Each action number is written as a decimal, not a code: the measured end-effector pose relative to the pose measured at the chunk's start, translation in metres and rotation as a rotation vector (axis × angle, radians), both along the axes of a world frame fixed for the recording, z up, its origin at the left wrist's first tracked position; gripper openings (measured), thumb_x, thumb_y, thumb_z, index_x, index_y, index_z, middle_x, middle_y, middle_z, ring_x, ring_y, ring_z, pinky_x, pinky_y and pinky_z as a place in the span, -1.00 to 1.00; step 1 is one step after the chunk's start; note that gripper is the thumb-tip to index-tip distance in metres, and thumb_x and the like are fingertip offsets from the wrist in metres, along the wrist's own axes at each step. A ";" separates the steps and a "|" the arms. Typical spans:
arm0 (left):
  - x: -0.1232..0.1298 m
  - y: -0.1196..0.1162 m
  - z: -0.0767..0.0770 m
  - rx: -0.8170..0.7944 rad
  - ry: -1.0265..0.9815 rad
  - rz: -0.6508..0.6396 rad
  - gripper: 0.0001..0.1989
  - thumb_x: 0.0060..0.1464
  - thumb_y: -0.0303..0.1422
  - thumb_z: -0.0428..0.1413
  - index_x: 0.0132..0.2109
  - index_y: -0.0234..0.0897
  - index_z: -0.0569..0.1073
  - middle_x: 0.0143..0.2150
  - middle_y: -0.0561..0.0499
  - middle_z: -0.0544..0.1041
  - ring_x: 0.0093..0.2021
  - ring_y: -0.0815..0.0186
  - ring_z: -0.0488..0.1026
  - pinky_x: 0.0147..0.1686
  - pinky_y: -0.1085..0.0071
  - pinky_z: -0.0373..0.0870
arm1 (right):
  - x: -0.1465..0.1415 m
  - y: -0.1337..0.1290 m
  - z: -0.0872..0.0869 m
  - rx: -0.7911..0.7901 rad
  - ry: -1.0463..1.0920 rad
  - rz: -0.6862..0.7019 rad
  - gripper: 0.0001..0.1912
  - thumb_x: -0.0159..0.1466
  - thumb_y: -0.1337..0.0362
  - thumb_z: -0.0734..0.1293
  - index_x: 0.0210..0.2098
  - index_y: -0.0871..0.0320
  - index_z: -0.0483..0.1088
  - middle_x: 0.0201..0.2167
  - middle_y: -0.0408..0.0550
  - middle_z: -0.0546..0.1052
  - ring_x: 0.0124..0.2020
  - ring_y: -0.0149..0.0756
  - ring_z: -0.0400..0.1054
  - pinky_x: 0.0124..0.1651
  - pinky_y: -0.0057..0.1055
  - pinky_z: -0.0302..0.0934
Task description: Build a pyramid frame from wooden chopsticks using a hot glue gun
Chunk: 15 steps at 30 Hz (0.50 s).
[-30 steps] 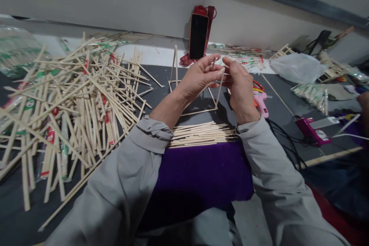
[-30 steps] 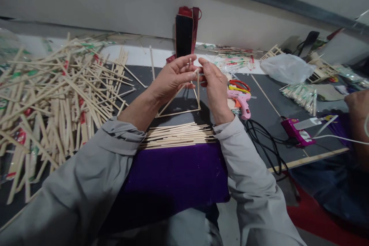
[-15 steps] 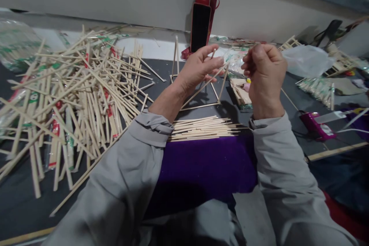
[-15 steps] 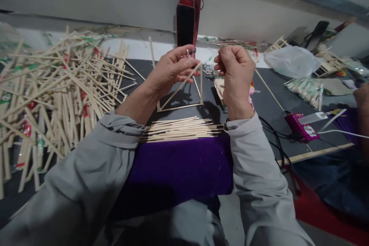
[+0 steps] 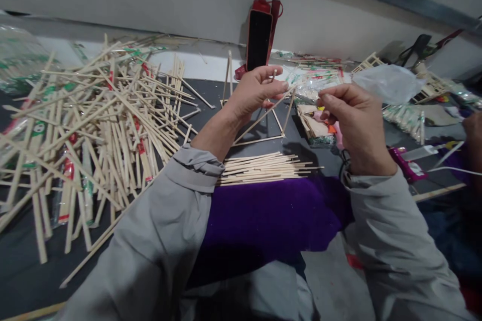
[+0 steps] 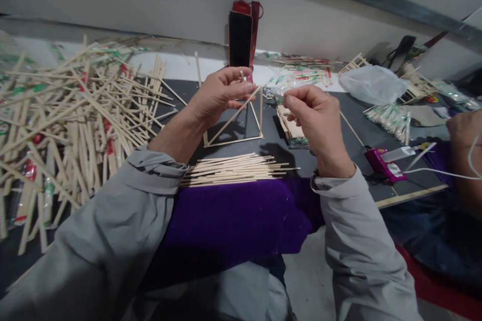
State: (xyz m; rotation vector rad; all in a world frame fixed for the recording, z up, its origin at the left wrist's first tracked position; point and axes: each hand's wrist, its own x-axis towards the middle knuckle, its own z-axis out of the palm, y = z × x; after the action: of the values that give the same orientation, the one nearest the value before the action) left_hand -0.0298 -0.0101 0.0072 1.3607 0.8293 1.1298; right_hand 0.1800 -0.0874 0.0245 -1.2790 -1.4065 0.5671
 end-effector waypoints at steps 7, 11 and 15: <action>-0.004 0.000 0.001 0.004 0.020 0.003 -0.59 0.12 -0.40 0.31 0.13 -0.27 0.53 -0.02 -0.10 0.63 -0.14 0.23 0.65 -0.21 0.35 0.58 | 0.004 -0.009 -0.007 -0.107 -0.081 0.036 -0.96 0.20 0.27 0.48 -0.37 0.08 0.58 -0.52 -0.19 0.51 -0.54 -0.42 0.34 -0.49 -0.44 0.17; -0.004 0.001 0.002 -0.015 0.037 0.029 -0.63 0.16 -0.41 0.26 0.12 -0.26 0.51 -0.03 -0.08 0.63 -0.18 0.31 0.63 -0.29 0.47 0.53 | -0.007 -0.004 -0.011 -0.140 -0.095 0.074 -0.96 0.19 0.27 0.46 -0.37 0.09 0.57 -0.51 -0.19 0.51 -0.53 -0.42 0.34 -0.46 -0.43 0.18; -0.002 0.001 0.003 -0.046 0.041 0.084 -0.77 0.24 -0.43 0.17 0.04 -0.27 0.51 -0.13 -0.04 0.64 -0.28 0.41 0.59 -0.41 0.57 0.43 | -0.008 -0.003 -0.012 -0.139 -0.119 0.079 -0.95 0.18 0.27 0.46 -0.38 0.11 0.55 -0.50 -0.19 0.52 -0.53 -0.43 0.34 -0.45 -0.43 0.19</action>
State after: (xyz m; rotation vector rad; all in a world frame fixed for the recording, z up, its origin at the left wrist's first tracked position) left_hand -0.0319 -0.0090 0.0100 1.3251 0.9446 1.1439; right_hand 0.1721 -0.0904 0.0127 -1.3912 -1.5431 0.6614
